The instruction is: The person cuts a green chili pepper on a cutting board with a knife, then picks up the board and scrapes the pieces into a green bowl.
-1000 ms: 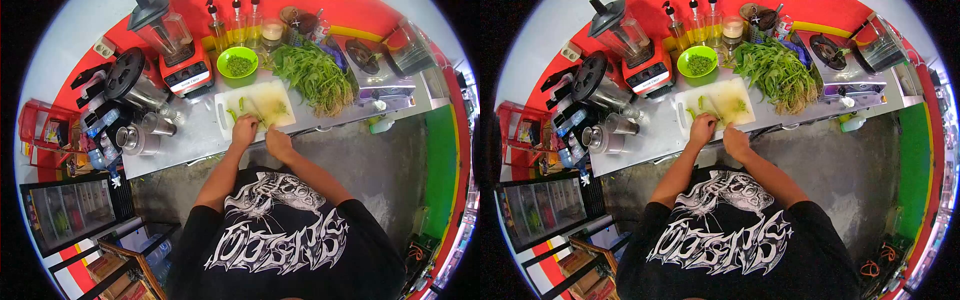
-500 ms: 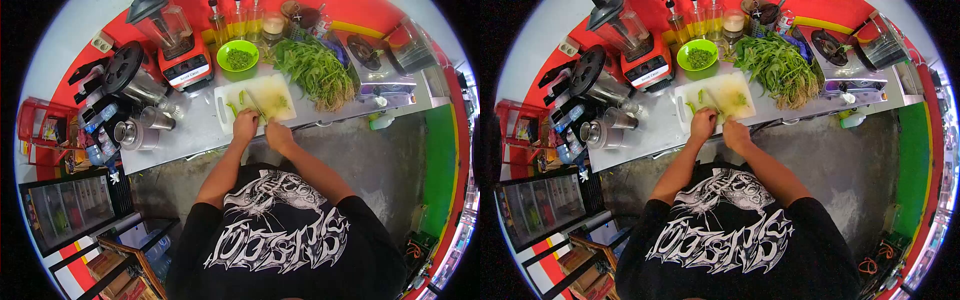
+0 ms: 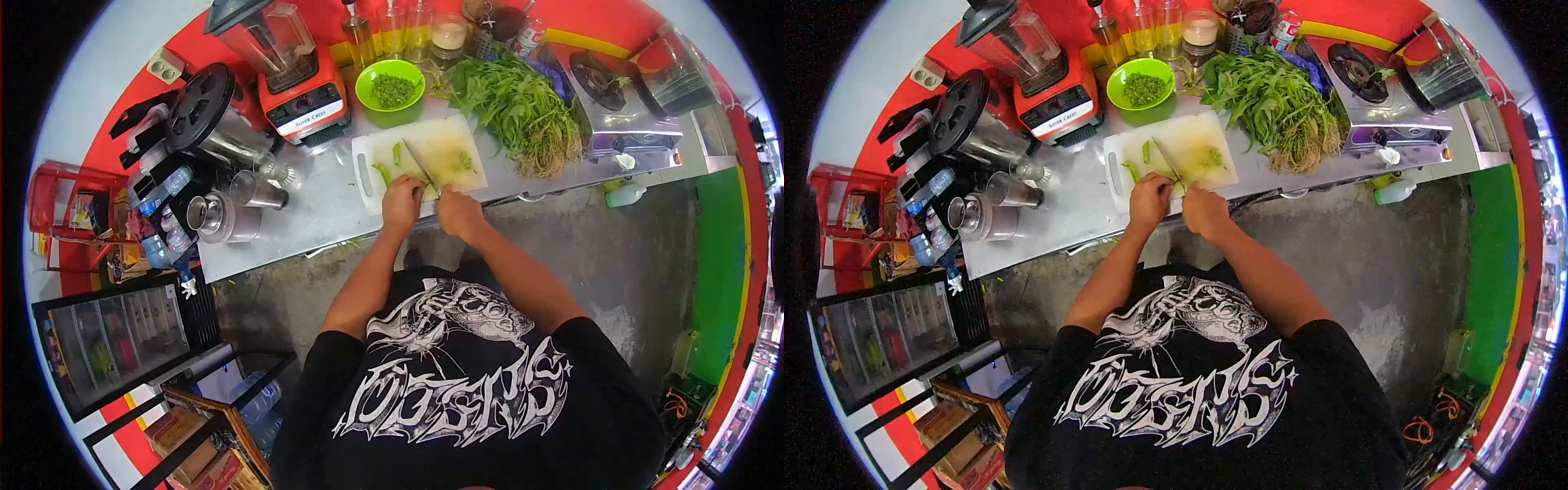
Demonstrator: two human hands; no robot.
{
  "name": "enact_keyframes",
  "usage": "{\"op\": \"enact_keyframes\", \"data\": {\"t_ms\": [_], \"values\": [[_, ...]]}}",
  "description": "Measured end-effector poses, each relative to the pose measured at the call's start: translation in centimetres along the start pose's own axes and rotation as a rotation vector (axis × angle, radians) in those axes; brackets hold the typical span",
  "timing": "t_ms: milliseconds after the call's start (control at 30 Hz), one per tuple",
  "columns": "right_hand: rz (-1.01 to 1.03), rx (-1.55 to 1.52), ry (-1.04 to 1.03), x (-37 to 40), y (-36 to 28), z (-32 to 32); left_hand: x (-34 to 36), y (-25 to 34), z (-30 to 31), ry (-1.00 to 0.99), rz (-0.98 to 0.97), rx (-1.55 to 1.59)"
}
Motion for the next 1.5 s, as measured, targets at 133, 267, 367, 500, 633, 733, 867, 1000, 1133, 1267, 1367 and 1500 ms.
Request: {"op": "enact_keyframes", "data": {"t_ms": [133, 267, 367, 500, 633, 733, 867, 1000, 1133, 1267, 1367, 1500], "values": [[-0.026, -0.076, 0.011, 0.9, -0.3, -1.5, 0.1, 0.0, 0.0, 0.010, 0.000, -0.004], [0.017, -0.032, 0.003, -0.9, 0.3, -1.8, 0.0, 0.1, 0.1, -0.003, 0.021, -0.001], [0.059, -0.010, -0.026, -0.4, -0.1, -0.8, 0.1, -0.1, -0.1, -0.017, 0.027, -0.002], [-0.021, -0.092, 0.011, 0.8, -0.5, -1.9, -0.1, 0.1, -0.1, -0.009, 0.036, -0.009], [-0.053, -0.122, 0.009, -0.4, -0.4, -2.2, 0.1, 0.1, 0.1, -0.008, 0.047, -0.008], [0.004, -0.054, -0.052, 0.2, -0.6, -0.3, 0.4, -0.1, 0.2, -0.004, 0.004, -0.011], [-0.047, -0.095, -0.027, 1.1, -0.5, -1.9, 0.6, -0.2, 0.1, 0.046, 0.010, 0.022], [-0.035, -0.095, -0.006, 0.3, -0.8, -1.8, 0.6, -0.1, 0.1, 0.060, 0.044, 0.073], [0.016, -0.057, -0.074, 0.0, -0.7, -0.6, 0.9, 0.2, -0.2, 0.108, 0.010, 0.046], [-0.059, -0.124, -0.105, 0.9, -1.0, -2.4, 1.4, 0.1, -0.6, 0.161, 0.032, 0.007], [-0.039, -0.126, -0.104, 0.1, -1.1, -1.7, 1.0, 0.5, -0.4, 0.154, 0.060, -0.005], [0.111, -0.007, -0.190, -1.3, -0.1, -0.8, 1.0, 1.2, -0.4, 0.134, 0.109, -0.033]]}}
Point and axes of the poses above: each hand's wrist, its own x-axis away from the middle knuckle, its own z-axis out of the back of the hand, y = z × x, the point moved 3 cm from there along -x, towards the middle knuckle, and after that the axes turned 10 degrees about x, right-handed, at the moved point
